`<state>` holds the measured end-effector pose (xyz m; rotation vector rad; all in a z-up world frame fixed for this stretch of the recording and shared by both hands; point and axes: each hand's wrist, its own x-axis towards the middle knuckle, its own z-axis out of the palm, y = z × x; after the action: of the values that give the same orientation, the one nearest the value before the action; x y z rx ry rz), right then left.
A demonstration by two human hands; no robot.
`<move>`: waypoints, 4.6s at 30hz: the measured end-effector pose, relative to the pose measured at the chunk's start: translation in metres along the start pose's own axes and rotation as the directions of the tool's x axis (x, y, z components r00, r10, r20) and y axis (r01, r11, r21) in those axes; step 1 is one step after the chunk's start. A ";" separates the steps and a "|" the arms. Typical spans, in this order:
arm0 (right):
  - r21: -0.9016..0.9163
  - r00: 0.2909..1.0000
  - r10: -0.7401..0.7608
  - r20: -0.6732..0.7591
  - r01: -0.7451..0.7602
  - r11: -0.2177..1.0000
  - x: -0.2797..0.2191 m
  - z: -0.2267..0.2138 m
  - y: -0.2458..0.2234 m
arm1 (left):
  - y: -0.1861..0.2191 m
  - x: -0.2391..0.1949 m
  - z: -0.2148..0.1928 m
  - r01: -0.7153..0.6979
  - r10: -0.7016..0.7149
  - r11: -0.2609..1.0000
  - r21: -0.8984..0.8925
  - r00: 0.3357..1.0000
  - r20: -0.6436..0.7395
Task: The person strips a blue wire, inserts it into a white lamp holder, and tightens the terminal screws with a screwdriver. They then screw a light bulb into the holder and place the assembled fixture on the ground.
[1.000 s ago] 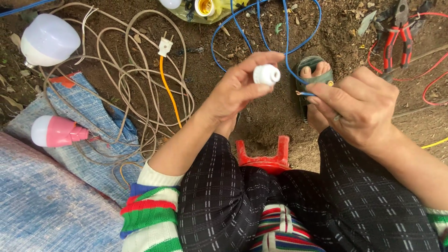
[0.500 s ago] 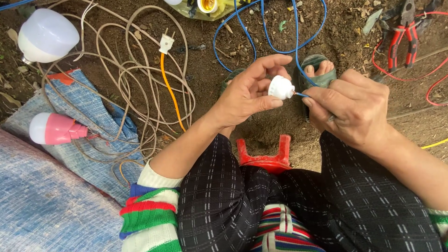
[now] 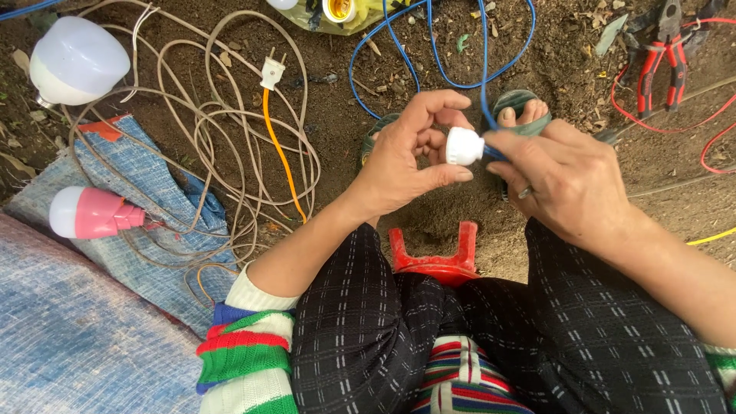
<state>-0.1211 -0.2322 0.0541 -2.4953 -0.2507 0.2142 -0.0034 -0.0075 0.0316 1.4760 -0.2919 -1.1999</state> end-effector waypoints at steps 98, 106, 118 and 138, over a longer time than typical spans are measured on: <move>0.408 0.890 0.105 -0.445 0.097 0.908 0.021 -0.161 -0.230 | 0.159 -0.187 0.001 -0.479 0.445 0.642 -0.599 0.869 -0.218; 0.424 0.803 0.159 -0.574 0.126 0.897 0.010 -0.146 -0.209 | 0.166 -0.165 0.035 -0.560 0.512 0.498 -0.662 0.806 -0.296; 0.510 0.803 0.245 -0.543 0.083 0.856 0.003 -0.141 -0.175 | 0.150 -0.127 0.028 -0.361 0.474 0.542 -0.759 0.877 -0.079; 0.326 0.848 0.060 -0.526 0.136 0.936 0.029 -0.144 -0.194 | 0.150 -0.123 0.020 -0.397 0.445 0.547 -0.737 0.884 -0.146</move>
<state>-0.0878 -0.1531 0.2812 -2.0845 -0.0238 -0.4180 -0.0100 0.0240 0.2235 0.5691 -0.1379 -0.7966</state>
